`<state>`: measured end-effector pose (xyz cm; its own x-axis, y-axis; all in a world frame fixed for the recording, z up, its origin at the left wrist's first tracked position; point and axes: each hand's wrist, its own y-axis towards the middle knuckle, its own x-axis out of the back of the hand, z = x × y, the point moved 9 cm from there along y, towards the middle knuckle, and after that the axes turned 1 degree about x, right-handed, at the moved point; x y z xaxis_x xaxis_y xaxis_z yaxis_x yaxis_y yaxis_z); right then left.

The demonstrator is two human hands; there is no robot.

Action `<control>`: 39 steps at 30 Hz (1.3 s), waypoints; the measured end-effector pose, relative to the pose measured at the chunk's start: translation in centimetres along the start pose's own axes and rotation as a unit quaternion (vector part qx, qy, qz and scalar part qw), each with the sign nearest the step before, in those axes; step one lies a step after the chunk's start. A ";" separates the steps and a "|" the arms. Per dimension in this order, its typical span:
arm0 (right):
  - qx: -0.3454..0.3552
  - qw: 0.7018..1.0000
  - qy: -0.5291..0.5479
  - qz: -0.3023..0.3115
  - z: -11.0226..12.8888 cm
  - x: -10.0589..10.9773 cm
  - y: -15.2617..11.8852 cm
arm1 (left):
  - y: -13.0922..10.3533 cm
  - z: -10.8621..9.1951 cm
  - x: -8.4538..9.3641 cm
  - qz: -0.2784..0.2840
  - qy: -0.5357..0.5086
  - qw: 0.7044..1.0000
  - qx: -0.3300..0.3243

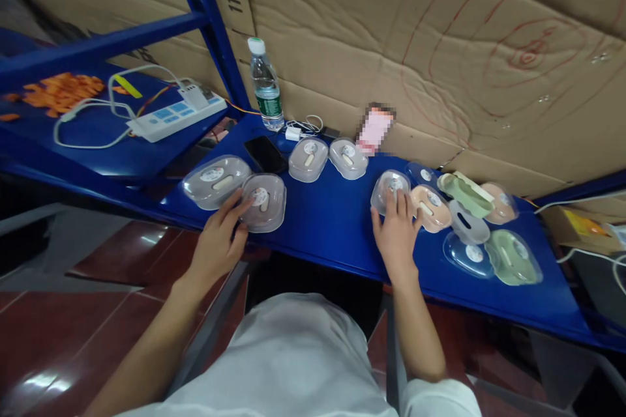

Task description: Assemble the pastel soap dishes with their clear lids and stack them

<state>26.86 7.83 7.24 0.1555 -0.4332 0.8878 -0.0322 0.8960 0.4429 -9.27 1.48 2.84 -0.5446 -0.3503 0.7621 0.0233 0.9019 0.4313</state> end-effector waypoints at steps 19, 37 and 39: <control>0.102 0.981 0.165 -0.016 3.5 -0.1 2.1 | -1.3 -3.7 1.6 -0.115 0.023 0.987 -0.107; 0.084 0.995 -0.037 0.031 -2.3 -2.4 1.3 | 1.7 -11.2 -7.5 0.088 0.048 0.978 -0.185; 0.070 0.996 -0.042 0.040 -4.0 -2.4 2.0 | 2.1 -11.4 -7.9 0.098 0.041 0.979 -0.175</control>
<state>30.34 11.10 5.50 0.0649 -0.3723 0.9258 -0.1791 0.9084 0.3778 4.67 3.26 3.23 -0.4327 -0.2110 0.8765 0.4139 0.8172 0.4011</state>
